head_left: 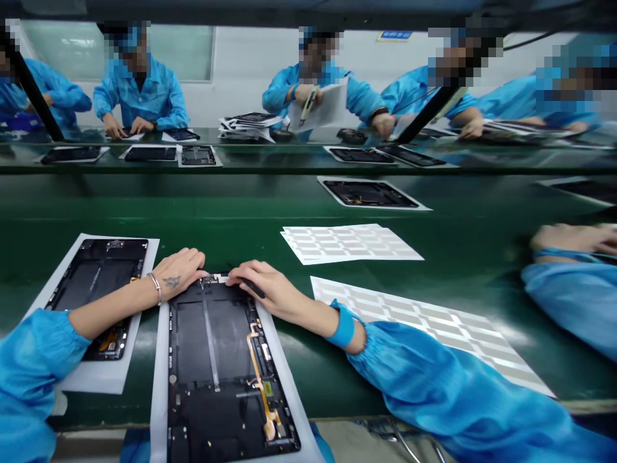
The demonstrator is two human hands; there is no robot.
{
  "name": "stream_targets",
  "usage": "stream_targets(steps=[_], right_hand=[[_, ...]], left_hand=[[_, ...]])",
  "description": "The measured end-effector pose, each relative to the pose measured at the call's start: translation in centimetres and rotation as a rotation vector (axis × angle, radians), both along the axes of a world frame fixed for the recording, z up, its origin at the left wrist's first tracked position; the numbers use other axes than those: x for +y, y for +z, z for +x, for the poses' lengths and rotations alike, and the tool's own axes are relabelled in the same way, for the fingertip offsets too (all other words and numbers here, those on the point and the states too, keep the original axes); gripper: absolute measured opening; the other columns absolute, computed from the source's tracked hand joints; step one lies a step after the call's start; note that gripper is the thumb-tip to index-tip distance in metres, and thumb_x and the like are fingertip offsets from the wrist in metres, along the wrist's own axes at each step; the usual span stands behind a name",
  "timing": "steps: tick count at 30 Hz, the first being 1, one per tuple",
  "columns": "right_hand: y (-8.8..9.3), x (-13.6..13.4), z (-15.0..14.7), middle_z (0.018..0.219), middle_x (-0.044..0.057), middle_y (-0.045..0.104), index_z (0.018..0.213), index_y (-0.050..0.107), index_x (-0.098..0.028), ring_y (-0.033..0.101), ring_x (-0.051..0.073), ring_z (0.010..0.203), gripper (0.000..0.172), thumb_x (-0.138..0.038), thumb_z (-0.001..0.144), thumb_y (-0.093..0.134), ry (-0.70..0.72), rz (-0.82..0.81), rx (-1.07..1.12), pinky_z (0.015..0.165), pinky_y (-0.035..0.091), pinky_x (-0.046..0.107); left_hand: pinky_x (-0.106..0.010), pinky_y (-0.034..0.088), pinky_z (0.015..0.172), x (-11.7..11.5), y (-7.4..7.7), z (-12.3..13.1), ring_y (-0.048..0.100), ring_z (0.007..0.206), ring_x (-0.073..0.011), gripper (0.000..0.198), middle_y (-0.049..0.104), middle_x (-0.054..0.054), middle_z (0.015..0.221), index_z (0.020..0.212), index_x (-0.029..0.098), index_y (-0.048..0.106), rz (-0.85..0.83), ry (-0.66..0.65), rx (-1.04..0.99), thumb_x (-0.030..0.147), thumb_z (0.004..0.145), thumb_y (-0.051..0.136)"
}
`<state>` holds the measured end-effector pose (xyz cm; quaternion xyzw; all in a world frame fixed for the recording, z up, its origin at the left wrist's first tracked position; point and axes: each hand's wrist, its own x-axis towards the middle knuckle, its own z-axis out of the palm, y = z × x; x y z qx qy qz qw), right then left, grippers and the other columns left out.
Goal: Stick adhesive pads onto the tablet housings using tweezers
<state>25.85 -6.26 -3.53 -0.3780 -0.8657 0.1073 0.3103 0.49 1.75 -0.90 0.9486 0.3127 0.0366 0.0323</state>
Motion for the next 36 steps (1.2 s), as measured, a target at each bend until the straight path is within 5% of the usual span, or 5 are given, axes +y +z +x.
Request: stream_targets(steps=[10, 16, 21, 29, 36], right_hand=[[0.8, 2.7, 2.6, 0.076, 0.004, 0.076, 0.105, 0.059, -0.022, 0.068, 0.022, 0.079, 0.036, -0.050, 0.103, 0.036, -0.423, -0.039, 0.557, 0.082, 0.047, 0.037], [0.5, 3.6, 3.2, 0.075, 0.006, 0.077, 0.103, 0.059, -0.021, 0.070, 0.025, 0.082, 0.052, -0.068, 0.096, 0.038, -0.454, -0.105, 0.669, 0.084, 0.050, 0.040], [0.3, 3.7, 3.2, 0.086, 0.009, 0.079, 0.106, 0.057, -0.022, 0.073, 0.025, 0.081, 0.050, -0.069, 0.092, 0.046, -0.376, -0.118, 0.816, 0.078, 0.055, 0.040], [-0.8, 4.9, 3.5, 0.091, 0.013, 0.079, 0.103, 0.060, -0.021, 0.075, 0.027, 0.083, 0.052, -0.070, 0.090, 0.050, -0.376, -0.145, 0.857, 0.076, 0.060, 0.043], [-0.8, 5.5, 4.2, 0.095, 0.013, 0.079, 0.105, 0.060, -0.021, 0.077, 0.025, 0.083, 0.040, -0.056, 0.099, 0.040, -0.418, -0.067, 0.642, 0.074, 0.060, 0.037]], left_hand=[[-0.037, 0.046, 0.079, -1.4, 1.6, 0.1, 0.054, 0.089, -0.0240, 0.017, 0.054, -0.010, 0.099, 0.088, 0.018, 0.049, -0.084, 0.123, 0.061, 0.026, 0.100, 0.040], [-0.023, 0.044, 0.066, -1.5, 2.2, -0.8, 0.060, 0.071, -0.0153, 0.017, 0.062, 0.001, 0.075, 0.093, 0.018, 0.057, -0.341, 0.145, 0.002, 0.035, 0.097, 0.052], [-0.020, 0.047, 0.062, 3.2, 4.0, -2.6, 0.059, 0.065, -0.0115, 0.027, 0.061, 0.003, 0.069, 0.085, 0.012, 0.065, -0.408, 0.235, -0.128, 0.038, 0.093, 0.066], [-0.044, 0.057, 0.091, 13.3, 9.7, -7.0, 0.063, 0.108, -0.0261, 0.037, 0.061, -0.008, 0.125, 0.126, 0.014, 0.060, -0.060, 0.780, -0.445, 0.038, 0.098, 0.063], [-0.048, 0.053, 0.097, 14.7, 10.0, -9.4, 0.060, 0.115, -0.0258, 0.040, 0.057, -0.011, 0.133, 0.132, 0.016, 0.056, 0.225, 0.985, -0.365, 0.037, 0.099, 0.062]])
